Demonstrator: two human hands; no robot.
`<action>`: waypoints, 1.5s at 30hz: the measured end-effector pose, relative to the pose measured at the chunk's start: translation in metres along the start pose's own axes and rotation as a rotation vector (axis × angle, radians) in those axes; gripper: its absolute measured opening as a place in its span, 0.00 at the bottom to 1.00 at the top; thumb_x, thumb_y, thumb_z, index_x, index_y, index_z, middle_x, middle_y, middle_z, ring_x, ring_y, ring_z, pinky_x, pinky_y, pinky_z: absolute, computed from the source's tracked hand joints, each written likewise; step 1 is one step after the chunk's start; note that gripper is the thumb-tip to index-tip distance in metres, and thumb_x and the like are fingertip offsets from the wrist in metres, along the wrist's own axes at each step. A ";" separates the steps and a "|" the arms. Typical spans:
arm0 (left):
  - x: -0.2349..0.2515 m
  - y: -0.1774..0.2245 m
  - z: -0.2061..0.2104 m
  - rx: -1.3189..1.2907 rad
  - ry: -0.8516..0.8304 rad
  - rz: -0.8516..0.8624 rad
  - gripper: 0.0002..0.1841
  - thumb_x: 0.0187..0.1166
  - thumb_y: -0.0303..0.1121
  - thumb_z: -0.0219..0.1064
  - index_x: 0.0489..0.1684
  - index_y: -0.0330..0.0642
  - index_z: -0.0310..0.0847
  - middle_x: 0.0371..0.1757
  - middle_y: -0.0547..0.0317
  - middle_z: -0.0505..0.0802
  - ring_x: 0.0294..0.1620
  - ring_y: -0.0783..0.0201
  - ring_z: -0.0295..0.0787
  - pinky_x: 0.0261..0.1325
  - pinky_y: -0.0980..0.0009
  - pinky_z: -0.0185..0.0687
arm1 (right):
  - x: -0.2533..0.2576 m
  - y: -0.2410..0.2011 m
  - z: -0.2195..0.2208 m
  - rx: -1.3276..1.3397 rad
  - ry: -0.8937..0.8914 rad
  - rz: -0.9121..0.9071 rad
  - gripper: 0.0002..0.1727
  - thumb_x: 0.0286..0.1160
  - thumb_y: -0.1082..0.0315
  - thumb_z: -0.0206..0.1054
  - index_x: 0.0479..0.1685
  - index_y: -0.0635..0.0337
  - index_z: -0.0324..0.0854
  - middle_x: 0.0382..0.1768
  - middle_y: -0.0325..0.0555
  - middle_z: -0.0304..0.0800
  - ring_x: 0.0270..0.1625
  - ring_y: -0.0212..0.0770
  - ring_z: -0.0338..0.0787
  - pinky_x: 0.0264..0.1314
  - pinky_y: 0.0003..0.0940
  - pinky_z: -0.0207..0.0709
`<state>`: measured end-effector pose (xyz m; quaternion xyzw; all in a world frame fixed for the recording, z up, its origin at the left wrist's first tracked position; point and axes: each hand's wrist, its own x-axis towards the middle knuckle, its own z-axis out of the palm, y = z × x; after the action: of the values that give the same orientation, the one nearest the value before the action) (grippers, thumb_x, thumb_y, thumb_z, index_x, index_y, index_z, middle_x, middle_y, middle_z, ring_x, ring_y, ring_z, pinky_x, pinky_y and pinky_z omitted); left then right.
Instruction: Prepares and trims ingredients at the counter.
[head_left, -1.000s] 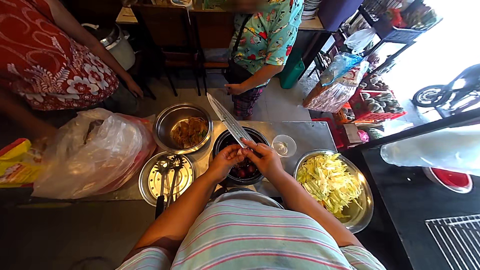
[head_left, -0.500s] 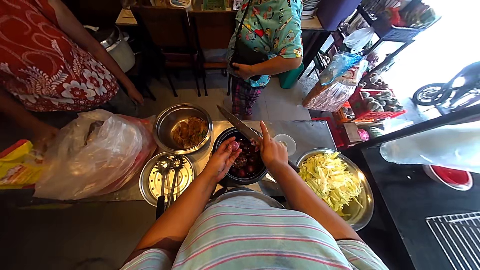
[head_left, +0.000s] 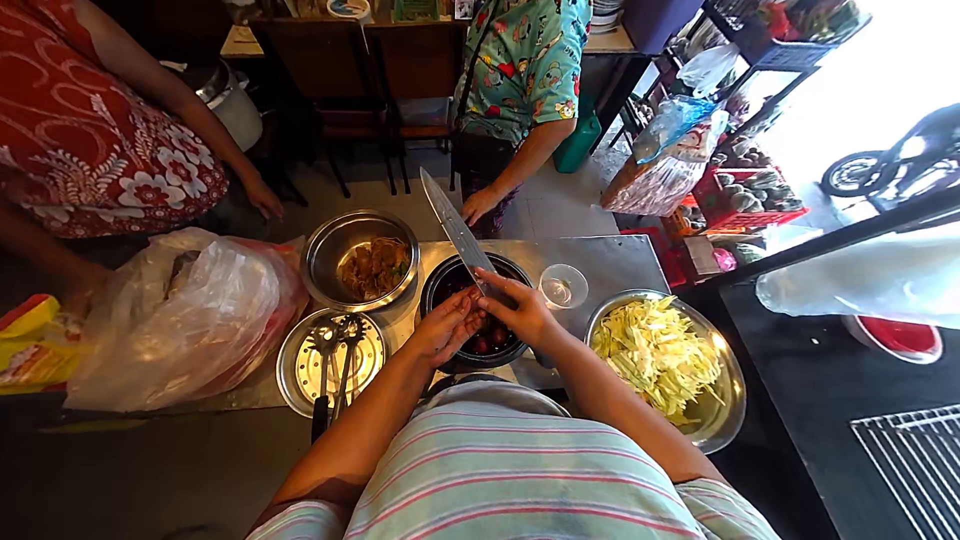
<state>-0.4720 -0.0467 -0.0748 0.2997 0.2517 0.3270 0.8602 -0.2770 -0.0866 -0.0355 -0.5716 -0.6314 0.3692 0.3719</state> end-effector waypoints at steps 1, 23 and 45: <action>-0.001 0.001 0.001 0.011 -0.018 0.000 0.17 0.93 0.26 0.48 0.76 0.36 0.70 0.57 0.56 0.91 0.54 0.66 0.91 0.66 0.69 0.85 | 0.000 0.001 0.001 -0.020 0.018 -0.017 0.28 0.81 0.53 0.71 0.81 0.37 0.79 0.64 0.46 0.90 0.60 0.39 0.90 0.62 0.43 0.84; 0.002 0.016 0.022 -0.205 0.261 -0.025 0.13 0.95 0.31 0.48 0.57 0.32 0.77 0.43 0.50 0.93 0.42 0.64 0.94 0.53 0.73 0.91 | -0.004 0.010 0.005 -0.135 0.149 -0.476 0.16 0.85 0.58 0.68 0.66 0.45 0.92 0.43 0.49 0.93 0.43 0.37 0.89 0.50 0.34 0.85; 0.000 0.013 0.019 -0.348 -0.021 0.017 0.16 0.97 0.33 0.42 0.63 0.38 0.74 0.52 0.52 0.92 0.54 0.63 0.92 0.66 0.70 0.86 | 0.013 0.000 0.019 0.005 0.235 -0.211 0.26 0.80 0.54 0.73 0.75 0.49 0.85 0.59 0.49 0.93 0.60 0.35 0.91 0.69 0.33 0.82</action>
<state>-0.4652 -0.0456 -0.0530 0.1517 0.1796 0.3698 0.8989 -0.2952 -0.0740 -0.0437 -0.5403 -0.6393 0.2604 0.4813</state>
